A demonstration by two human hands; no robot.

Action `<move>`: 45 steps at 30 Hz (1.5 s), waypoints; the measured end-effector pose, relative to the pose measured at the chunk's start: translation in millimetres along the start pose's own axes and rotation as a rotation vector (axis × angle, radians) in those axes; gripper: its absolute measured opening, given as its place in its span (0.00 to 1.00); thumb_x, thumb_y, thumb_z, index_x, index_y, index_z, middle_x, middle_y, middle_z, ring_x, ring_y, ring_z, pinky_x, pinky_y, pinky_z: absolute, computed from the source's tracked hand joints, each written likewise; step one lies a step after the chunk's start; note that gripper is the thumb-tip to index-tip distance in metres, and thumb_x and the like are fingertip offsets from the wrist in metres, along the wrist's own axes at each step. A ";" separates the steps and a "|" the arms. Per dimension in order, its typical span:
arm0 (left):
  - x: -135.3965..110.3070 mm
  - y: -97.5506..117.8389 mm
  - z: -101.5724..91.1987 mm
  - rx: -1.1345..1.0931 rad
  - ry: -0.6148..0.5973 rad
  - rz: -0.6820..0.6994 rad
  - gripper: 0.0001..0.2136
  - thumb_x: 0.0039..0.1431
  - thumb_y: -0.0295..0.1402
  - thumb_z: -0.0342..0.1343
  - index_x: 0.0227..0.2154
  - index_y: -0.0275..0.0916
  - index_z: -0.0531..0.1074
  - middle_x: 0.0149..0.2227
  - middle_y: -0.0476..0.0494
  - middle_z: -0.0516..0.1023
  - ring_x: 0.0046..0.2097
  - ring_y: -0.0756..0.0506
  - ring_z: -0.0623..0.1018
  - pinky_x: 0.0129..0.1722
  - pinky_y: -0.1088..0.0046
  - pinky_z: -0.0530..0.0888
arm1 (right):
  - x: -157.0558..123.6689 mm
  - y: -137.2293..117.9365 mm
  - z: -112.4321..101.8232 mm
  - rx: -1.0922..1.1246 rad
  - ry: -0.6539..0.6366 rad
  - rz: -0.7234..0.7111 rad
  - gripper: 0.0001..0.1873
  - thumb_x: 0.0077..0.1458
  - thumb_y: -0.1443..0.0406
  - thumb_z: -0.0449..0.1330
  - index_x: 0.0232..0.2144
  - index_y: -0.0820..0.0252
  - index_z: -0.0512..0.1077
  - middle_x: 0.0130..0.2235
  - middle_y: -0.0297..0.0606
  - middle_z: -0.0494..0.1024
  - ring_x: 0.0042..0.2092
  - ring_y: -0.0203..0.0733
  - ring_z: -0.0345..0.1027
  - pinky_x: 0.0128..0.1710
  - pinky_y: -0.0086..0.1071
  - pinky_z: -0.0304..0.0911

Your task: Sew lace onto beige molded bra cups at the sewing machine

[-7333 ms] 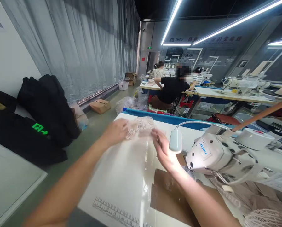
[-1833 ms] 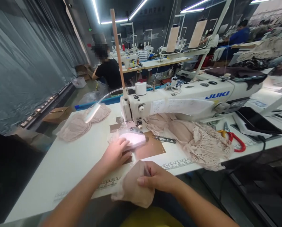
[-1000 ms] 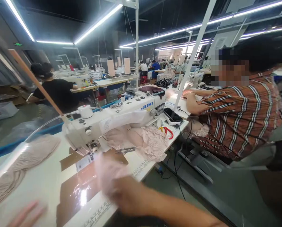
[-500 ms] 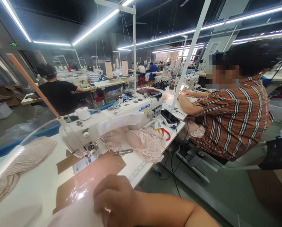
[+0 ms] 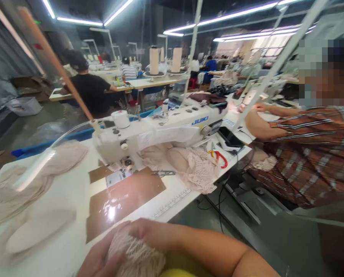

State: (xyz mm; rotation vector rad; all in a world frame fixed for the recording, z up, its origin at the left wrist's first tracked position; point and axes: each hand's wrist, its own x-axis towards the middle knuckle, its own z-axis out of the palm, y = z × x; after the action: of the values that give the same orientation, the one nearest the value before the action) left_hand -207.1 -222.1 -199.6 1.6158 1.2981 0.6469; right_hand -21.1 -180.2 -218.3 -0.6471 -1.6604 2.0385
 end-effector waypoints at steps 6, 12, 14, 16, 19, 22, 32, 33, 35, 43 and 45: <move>1.1 -6.6 -8.1 -0.276 -0.006 -0.143 0.18 0.57 0.47 0.54 0.33 0.34 0.74 0.30 0.44 0.73 0.33 0.46 0.71 0.33 0.74 0.70 | -8.3 -9.4 -14.8 0.325 0.053 0.030 0.24 0.44 0.57 0.68 0.43 0.62 0.74 0.37 0.38 0.78 0.39 0.42 0.71 0.40 0.33 0.65; 10.7 -11.6 3.5 -0.401 0.025 -0.069 0.17 0.60 0.45 0.51 0.29 0.33 0.69 0.26 0.48 0.66 0.29 0.51 0.65 0.29 0.77 0.64 | 6.2 3.8 -14.3 0.222 0.277 0.077 0.36 0.45 0.59 0.68 0.56 0.56 0.62 0.43 0.39 0.76 0.43 0.42 0.70 0.43 0.34 0.64; 12.6 -12.4 5.4 -0.401 0.072 -0.054 0.18 0.62 0.45 0.49 0.27 0.34 0.67 0.25 0.48 0.65 0.29 0.51 0.64 0.30 0.76 0.64 | 5.6 4.3 -18.9 0.165 0.301 0.015 0.37 0.47 0.57 0.67 0.58 0.54 0.60 0.47 0.41 0.74 0.47 0.43 0.68 0.45 0.34 0.63; 13.3 -13.7 4.2 -0.400 0.108 -0.052 0.19 0.62 0.46 0.47 0.24 0.35 0.66 0.24 0.48 0.64 0.29 0.50 0.65 0.30 0.75 0.64 | 1.9 2.2 -27.1 0.079 0.256 -0.039 0.29 0.52 0.52 0.61 0.53 0.56 0.64 0.47 0.42 0.73 0.47 0.43 0.67 0.45 0.33 0.62; 14.4 -15.4 1.4 -0.391 0.179 -0.068 0.20 0.62 0.47 0.46 0.23 0.36 0.64 0.24 0.49 0.64 0.29 0.50 0.64 0.30 0.75 0.65 | -3.3 -4.4 -37.1 -0.024 0.124 -0.031 0.26 0.57 0.47 0.52 0.44 0.61 0.71 0.39 0.40 0.73 0.40 0.42 0.67 0.41 0.33 0.62; 17.7 -14.7 1.2 -0.345 0.201 -0.058 0.22 0.62 0.48 0.46 0.20 0.37 0.60 0.22 0.50 0.61 0.26 0.52 0.61 0.26 0.76 0.62 | -1.1 -11.0 -37.3 -0.095 0.038 -0.005 0.23 0.56 0.48 0.55 0.37 0.63 0.72 0.35 0.38 0.72 0.36 0.41 0.65 0.38 0.32 0.61; 8.9 -23.3 0.4 -1.146 0.170 -0.217 0.37 0.53 0.65 0.36 0.44 0.36 0.71 0.38 0.38 0.77 0.41 0.39 0.77 0.40 0.62 0.74 | 11.3 0.2 -29.3 0.154 0.503 -0.025 0.19 0.48 0.49 0.62 0.23 0.60 0.71 0.24 0.33 0.68 0.28 0.37 0.59 0.30 0.31 0.59; 5.9 -23.4 3.6 -1.212 0.125 -0.205 0.39 0.50 0.66 0.39 0.48 0.37 0.70 0.41 0.36 0.77 0.45 0.38 0.76 0.43 0.61 0.74 | 12.7 -0.1 -27.8 0.154 0.530 -0.044 0.19 0.49 0.50 0.62 0.23 0.59 0.72 0.25 0.34 0.69 0.29 0.37 0.59 0.31 0.32 0.60; 3.4 -19.5 12.5 -1.263 0.040 -0.200 0.36 0.48 0.60 0.53 0.52 0.37 0.67 0.47 0.35 0.75 0.50 0.36 0.74 0.47 0.60 0.72 | 17.1 -2.1 -22.8 0.050 0.522 -0.058 0.19 0.50 0.51 0.62 0.19 0.59 0.70 0.23 0.33 0.66 0.28 0.37 0.58 0.31 0.32 0.59; 13.4 -14.2 32.8 -1.201 0.173 -0.229 0.14 0.47 0.26 0.62 0.39 0.37 0.76 0.37 0.43 0.79 0.39 0.45 0.77 0.42 0.68 0.74 | 35.2 -2.2 -8.8 0.391 0.603 0.043 0.16 0.40 0.54 0.70 0.23 0.61 0.74 0.22 0.33 0.71 0.27 0.36 0.61 0.29 0.31 0.63; 3.3 -23.9 24.0 -1.119 0.064 -0.172 0.03 0.52 0.29 0.60 0.25 0.35 0.76 0.25 0.44 0.77 0.29 0.48 0.76 0.34 0.71 0.74 | 35.4 -2.8 -15.5 0.481 0.706 0.007 0.15 0.37 0.57 0.72 0.23 0.60 0.74 0.22 0.31 0.72 0.27 0.35 0.63 0.30 0.30 0.64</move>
State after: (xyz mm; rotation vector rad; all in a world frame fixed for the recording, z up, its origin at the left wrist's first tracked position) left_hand -196.7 -226.9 -231.7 0.5624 0.8185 1.0595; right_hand -39.9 -146.5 -221.3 -1.0275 -0.7390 1.8020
